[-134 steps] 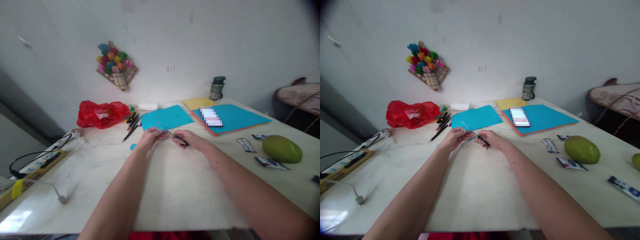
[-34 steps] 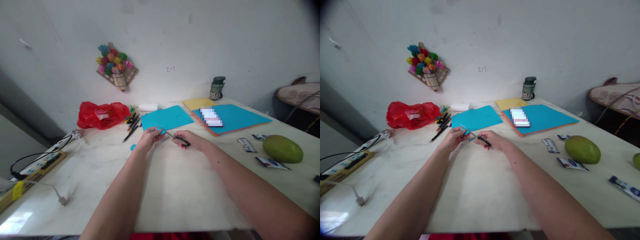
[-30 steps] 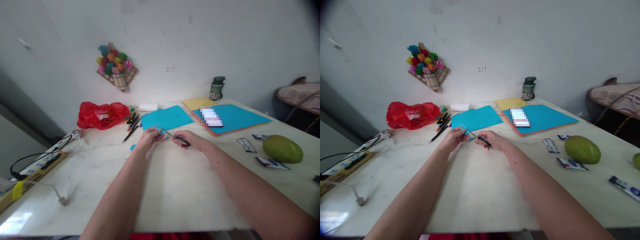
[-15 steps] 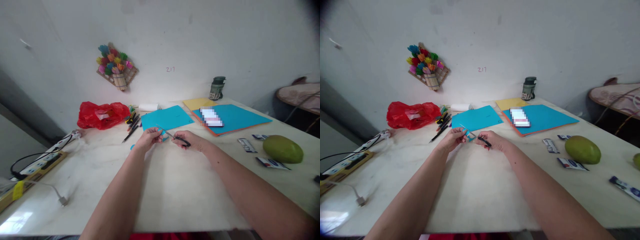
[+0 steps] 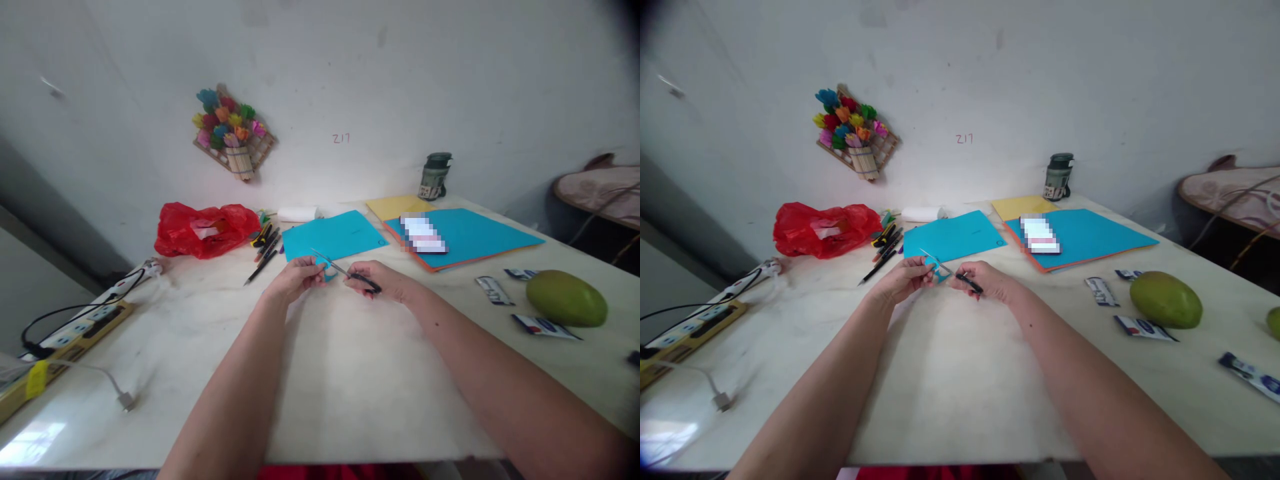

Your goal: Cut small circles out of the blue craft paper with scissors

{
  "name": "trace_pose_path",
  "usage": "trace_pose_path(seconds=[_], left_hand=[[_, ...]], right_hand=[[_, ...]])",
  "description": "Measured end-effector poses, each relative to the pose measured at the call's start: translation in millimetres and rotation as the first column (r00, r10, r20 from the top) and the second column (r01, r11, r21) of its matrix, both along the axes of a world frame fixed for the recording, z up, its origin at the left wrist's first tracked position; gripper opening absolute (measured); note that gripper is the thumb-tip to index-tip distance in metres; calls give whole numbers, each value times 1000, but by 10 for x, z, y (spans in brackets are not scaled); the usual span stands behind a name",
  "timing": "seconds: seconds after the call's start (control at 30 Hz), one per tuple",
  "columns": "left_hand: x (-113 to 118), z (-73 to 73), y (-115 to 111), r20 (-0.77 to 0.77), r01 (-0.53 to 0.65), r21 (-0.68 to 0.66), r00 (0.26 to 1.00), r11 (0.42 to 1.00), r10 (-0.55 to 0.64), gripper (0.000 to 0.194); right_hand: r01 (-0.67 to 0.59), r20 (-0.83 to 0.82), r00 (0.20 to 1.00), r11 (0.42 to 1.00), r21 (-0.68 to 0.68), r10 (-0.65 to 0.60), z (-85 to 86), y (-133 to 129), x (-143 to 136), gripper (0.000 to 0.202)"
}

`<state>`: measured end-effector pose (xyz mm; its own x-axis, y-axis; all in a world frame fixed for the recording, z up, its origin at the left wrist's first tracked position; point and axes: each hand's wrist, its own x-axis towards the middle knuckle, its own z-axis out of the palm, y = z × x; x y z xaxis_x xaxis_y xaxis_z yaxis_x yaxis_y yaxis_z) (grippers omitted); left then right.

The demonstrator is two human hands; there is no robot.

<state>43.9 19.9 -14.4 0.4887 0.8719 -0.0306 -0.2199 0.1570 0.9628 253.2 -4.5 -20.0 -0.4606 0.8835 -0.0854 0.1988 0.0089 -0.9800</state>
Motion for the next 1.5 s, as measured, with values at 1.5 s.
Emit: trace_pose_path(seconds=[1.5], left_hand=[[10, -12, 15, -5, -75, 25, 997, 997, 75, 22]], right_hand=[[23, -41, 999, 1000, 0, -23, -3, -5, -22, 26]])
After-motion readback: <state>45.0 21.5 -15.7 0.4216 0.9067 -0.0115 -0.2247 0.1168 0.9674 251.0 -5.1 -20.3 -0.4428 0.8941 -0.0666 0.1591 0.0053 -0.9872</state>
